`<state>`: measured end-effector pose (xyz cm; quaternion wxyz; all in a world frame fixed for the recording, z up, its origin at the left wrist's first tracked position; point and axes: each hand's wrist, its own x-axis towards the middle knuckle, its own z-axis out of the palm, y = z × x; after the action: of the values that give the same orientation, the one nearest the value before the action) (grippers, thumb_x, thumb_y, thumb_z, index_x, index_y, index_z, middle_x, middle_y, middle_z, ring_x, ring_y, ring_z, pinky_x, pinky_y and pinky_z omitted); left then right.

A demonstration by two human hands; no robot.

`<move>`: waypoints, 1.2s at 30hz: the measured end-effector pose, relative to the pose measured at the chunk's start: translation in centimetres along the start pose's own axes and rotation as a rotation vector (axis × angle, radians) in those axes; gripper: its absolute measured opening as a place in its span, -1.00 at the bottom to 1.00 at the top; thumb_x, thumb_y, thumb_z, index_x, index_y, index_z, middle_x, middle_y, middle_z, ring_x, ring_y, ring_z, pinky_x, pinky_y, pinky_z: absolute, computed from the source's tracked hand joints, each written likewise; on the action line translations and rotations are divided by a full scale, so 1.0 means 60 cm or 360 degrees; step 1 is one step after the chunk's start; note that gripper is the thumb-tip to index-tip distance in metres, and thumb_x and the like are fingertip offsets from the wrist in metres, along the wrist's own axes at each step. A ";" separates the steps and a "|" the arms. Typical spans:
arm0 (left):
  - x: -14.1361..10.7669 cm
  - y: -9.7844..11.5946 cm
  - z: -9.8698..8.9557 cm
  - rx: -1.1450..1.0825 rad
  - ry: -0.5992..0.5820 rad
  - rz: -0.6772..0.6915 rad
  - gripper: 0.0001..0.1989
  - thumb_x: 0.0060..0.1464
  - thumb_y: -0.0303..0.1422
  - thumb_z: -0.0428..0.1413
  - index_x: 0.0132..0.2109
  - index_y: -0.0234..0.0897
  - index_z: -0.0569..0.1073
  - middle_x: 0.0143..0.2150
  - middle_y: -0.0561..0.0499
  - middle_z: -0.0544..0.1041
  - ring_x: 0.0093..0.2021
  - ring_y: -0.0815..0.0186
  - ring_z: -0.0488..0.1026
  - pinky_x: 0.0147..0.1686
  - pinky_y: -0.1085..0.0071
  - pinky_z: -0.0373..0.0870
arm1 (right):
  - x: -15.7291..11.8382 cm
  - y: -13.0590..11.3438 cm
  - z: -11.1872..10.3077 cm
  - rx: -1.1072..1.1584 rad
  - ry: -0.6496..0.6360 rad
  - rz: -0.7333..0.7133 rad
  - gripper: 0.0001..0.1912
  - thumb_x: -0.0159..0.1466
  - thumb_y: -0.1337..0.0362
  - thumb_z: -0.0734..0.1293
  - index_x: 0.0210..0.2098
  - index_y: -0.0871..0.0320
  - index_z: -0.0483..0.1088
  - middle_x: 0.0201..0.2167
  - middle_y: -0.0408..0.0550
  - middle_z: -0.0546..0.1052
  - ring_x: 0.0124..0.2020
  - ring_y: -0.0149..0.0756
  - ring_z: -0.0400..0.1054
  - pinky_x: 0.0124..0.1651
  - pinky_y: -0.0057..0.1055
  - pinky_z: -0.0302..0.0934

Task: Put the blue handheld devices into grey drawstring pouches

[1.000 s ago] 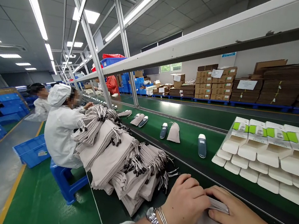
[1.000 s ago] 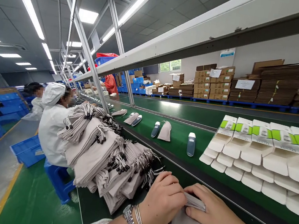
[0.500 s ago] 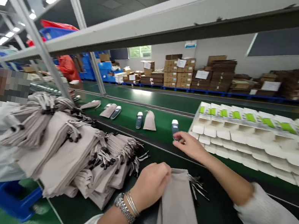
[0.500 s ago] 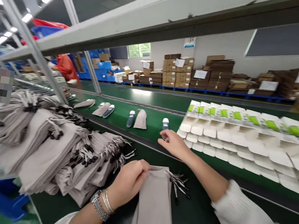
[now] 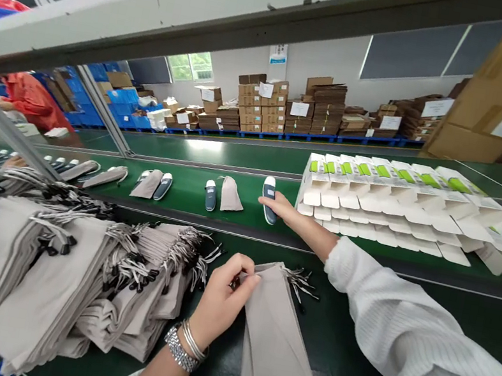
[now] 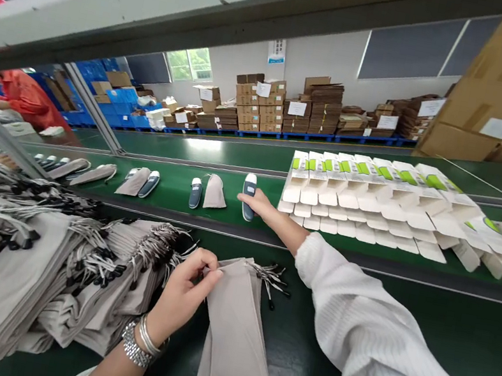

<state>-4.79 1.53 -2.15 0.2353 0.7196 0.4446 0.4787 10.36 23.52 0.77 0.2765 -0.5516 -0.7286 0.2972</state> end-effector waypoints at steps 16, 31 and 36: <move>0.013 0.047 0.013 -0.0376 0.0409 0.0073 -0.86 0.08 -0.39 0.24 -0.38 -0.24 0.43 -0.14 -0.02 0.30 0.01 0.27 0.28 -0.08 0.43 0.23 | -0.262 -0.042 -0.080 0.0507 -0.0723 -0.0644 -0.32 0.41 -0.19 -0.01 -0.09 0.23 0.47 -0.77 -0.30 0.17 -0.74 -0.52 0.07 -0.59 -0.54 -0.02; 0.019 0.039 -0.039 -0.0762 0.0706 -0.0128 -0.81 0.10 -0.30 0.22 -0.15 -0.22 0.43 -0.33 0.08 0.35 -0.51 0.51 0.18 -0.54 0.57 0.17 | -0.292 -0.083 -0.167 0.1746 -0.0065 -0.0732 -0.87 0.35 0.21 0.26 -0.17 0.05 0.20 -0.60 -0.36 -0.07 -0.65 -0.53 -0.22 -0.47 -0.51 0.22; 0.011 -0.001 0.000 0.0408 0.0239 0.0066 -0.80 0.16 -0.43 0.10 -0.05 -0.19 0.45 -0.11 -0.04 0.43 -0.17 0.27 0.39 -0.13 0.29 0.37 | -0.192 -0.095 -0.148 0.1112 0.0669 -0.0984 -0.85 0.39 0.14 0.18 -0.07 -0.01 0.15 -0.48 -0.26 0.19 -0.54 -0.47 0.10 -0.32 -0.43 0.26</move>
<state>-4.70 2.12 -1.91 0.0977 0.7150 0.5036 0.4750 15.98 12.26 10.09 0.6599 -0.2327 -0.6436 0.3101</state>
